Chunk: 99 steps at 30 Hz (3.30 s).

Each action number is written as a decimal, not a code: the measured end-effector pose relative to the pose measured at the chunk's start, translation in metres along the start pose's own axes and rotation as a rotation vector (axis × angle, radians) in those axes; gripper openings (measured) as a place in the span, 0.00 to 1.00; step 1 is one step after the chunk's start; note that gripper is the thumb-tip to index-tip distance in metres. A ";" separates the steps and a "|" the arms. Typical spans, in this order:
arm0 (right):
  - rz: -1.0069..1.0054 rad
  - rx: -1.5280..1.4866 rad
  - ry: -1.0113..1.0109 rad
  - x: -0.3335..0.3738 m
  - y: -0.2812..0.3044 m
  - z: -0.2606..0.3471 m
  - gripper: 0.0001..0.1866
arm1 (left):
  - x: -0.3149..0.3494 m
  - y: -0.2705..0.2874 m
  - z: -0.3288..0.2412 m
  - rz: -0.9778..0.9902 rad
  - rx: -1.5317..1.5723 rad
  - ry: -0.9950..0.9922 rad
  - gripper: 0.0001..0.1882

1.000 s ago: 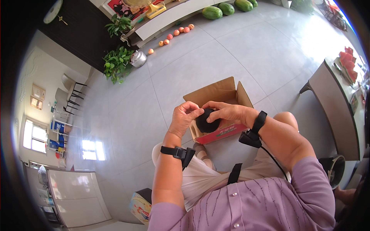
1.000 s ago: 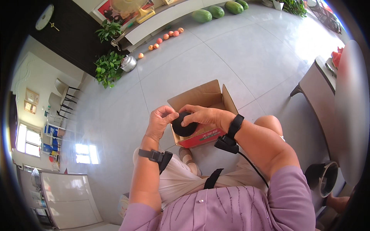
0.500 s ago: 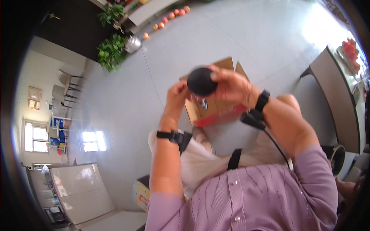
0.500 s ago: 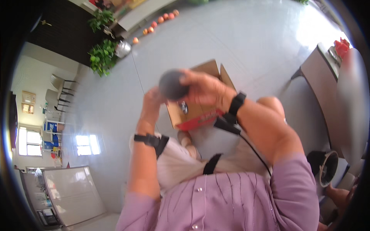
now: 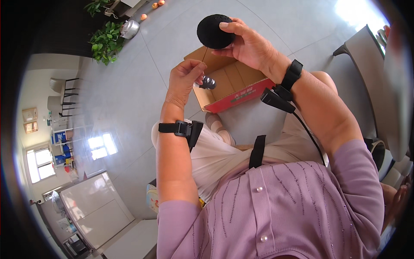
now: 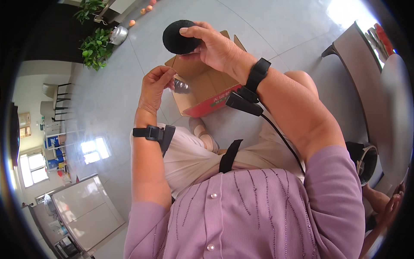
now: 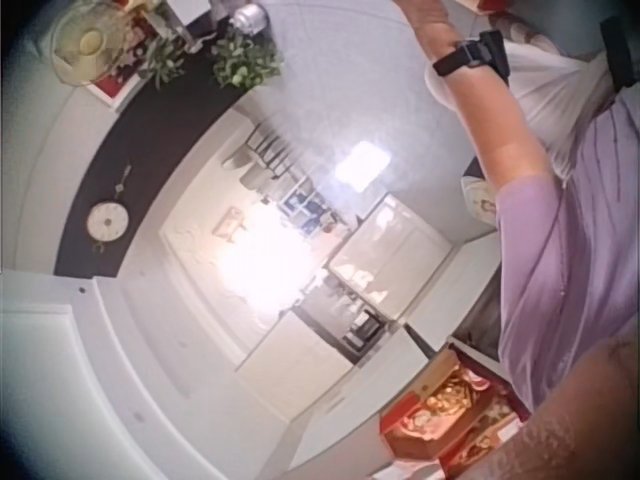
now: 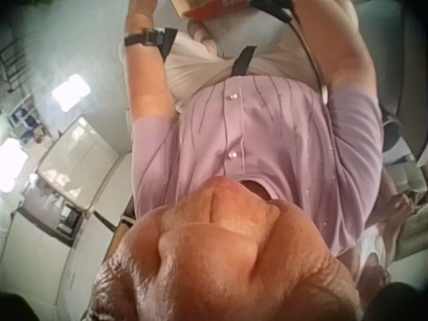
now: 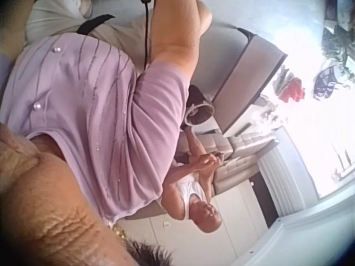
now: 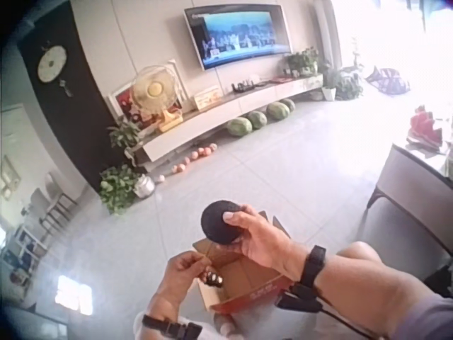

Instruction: Winding thread around a black circular object while seated.

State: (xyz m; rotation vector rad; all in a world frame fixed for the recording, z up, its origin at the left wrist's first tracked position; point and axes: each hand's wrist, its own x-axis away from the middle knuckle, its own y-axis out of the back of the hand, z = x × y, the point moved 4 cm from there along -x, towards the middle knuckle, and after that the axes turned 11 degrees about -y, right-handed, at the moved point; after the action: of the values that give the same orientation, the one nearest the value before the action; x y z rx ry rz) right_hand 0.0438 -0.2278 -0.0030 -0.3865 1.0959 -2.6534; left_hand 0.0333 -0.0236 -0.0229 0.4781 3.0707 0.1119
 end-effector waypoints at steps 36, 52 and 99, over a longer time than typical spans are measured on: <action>-0.438 0.340 -0.012 -0.010 0.027 0.001 0.46 | 0.014 -0.023 -0.028 0.089 0.053 -0.107 0.05; -0.322 0.431 -0.242 -0.005 0.013 -0.022 0.45 | 0.019 -0.021 -0.039 0.193 0.144 -0.168 0.04; 0.069 -0.023 -0.313 0.014 -0.020 -0.025 0.27 | 0.000 -0.001 -0.005 -0.103 0.031 0.008 0.10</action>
State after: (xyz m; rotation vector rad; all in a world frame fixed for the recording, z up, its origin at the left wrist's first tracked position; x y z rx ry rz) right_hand 0.0197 -0.2020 -0.0037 -0.7260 1.0202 -2.4154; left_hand 0.0323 -0.0249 -0.0185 0.3212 3.1013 0.0632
